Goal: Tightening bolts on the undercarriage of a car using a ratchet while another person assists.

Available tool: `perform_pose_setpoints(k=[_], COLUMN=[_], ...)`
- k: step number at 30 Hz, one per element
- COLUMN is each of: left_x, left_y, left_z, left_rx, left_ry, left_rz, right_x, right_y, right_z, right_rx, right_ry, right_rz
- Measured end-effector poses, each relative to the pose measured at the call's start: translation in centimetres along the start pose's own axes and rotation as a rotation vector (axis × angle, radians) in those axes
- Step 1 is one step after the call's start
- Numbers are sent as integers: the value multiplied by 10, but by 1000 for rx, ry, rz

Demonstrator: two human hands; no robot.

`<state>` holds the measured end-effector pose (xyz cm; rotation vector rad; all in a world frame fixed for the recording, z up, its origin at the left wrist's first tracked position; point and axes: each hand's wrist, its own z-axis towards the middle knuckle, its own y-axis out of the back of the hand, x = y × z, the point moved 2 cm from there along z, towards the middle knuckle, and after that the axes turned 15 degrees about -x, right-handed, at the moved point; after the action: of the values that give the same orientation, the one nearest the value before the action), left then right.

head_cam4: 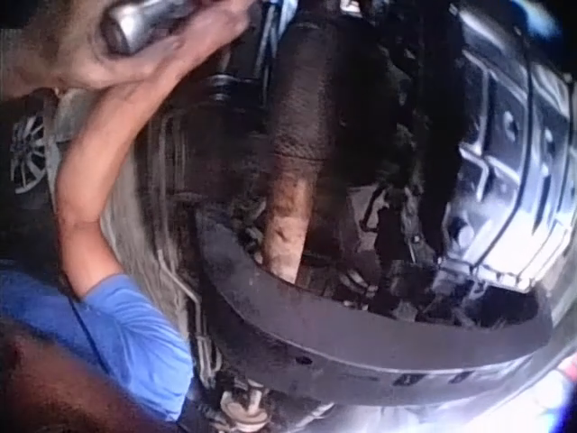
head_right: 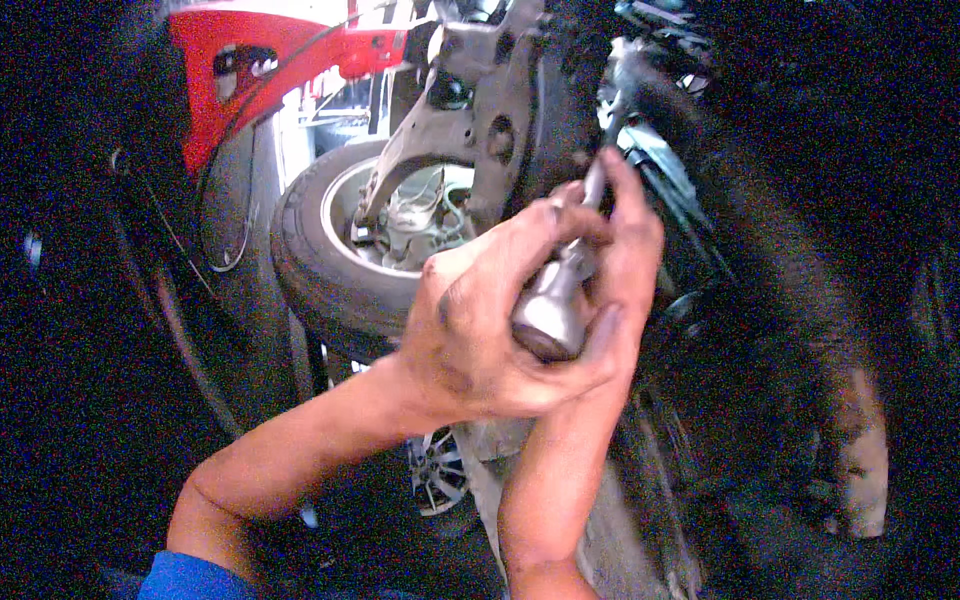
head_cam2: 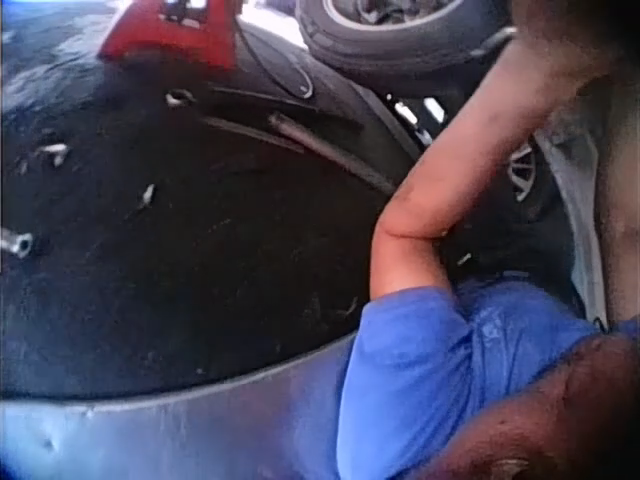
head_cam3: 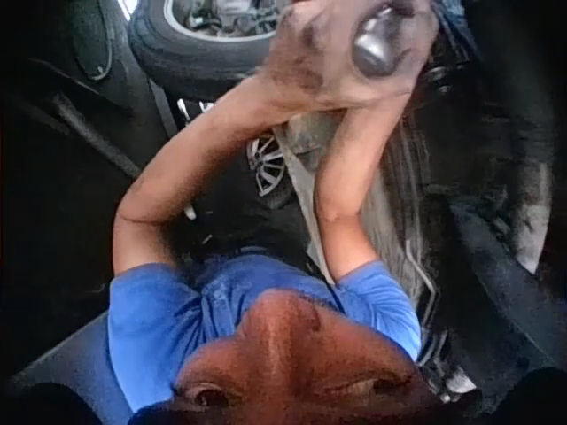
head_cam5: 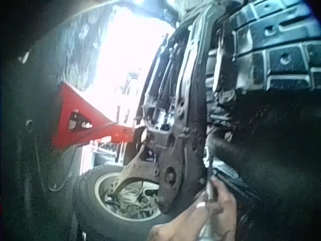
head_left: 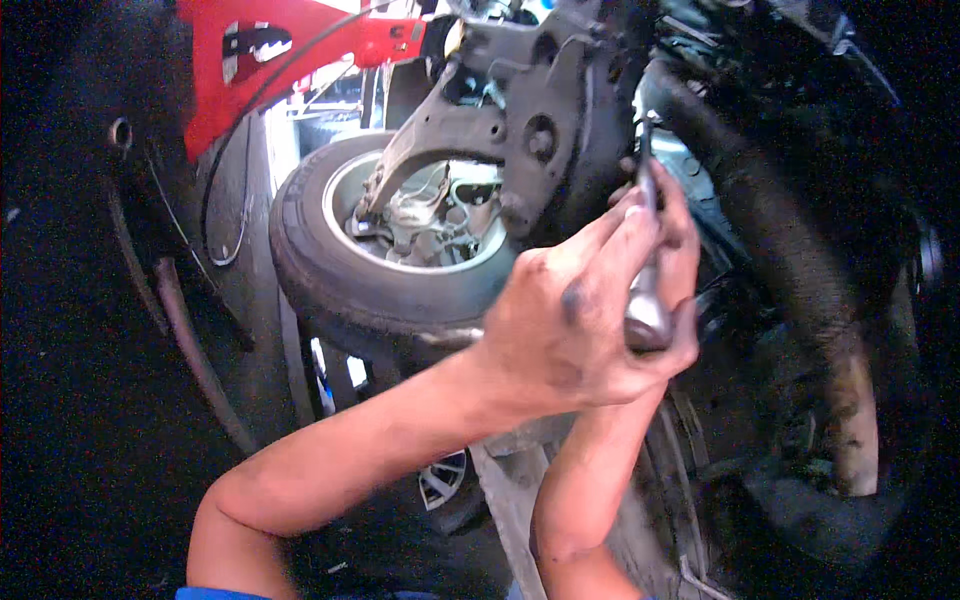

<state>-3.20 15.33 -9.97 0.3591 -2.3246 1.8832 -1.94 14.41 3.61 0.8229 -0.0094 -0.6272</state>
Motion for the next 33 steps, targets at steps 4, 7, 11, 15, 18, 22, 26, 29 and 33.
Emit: perform_pose_setpoints(k=[4,7,11,15,18,22,26,29,33], left_x=[-13,-25,-37,-26,-21,-16,-12,-3,13], left_y=[20,34,49,53,50,51,62,65,63], left_z=[-7,-24,-32,-45,-50,-53,-63,-104,-154], left_rx=[472,484,292,106,-55,-156,-336,-398,-581], left_ry=[-314,-431,-399,-483,-418,-288,-355,-253,-116], left_rz=[242,316,175,145,159,153,305,427,613], right_x=[-16,-13,29,52,56,37,29,30,31], right_y=[33,47,48,36,22,10,7,12,14], right_z=[-9,-55,-107,-132,-137,-128,-122,-118,-118], right_rx=[-63,-119,-128,97,154,63,128,140,134], right_ry=[-135,-9,200,583,734,804,795,760,735], right_rz=[-54,-151,-52,-309,-492,-532,-510,-467,-432])
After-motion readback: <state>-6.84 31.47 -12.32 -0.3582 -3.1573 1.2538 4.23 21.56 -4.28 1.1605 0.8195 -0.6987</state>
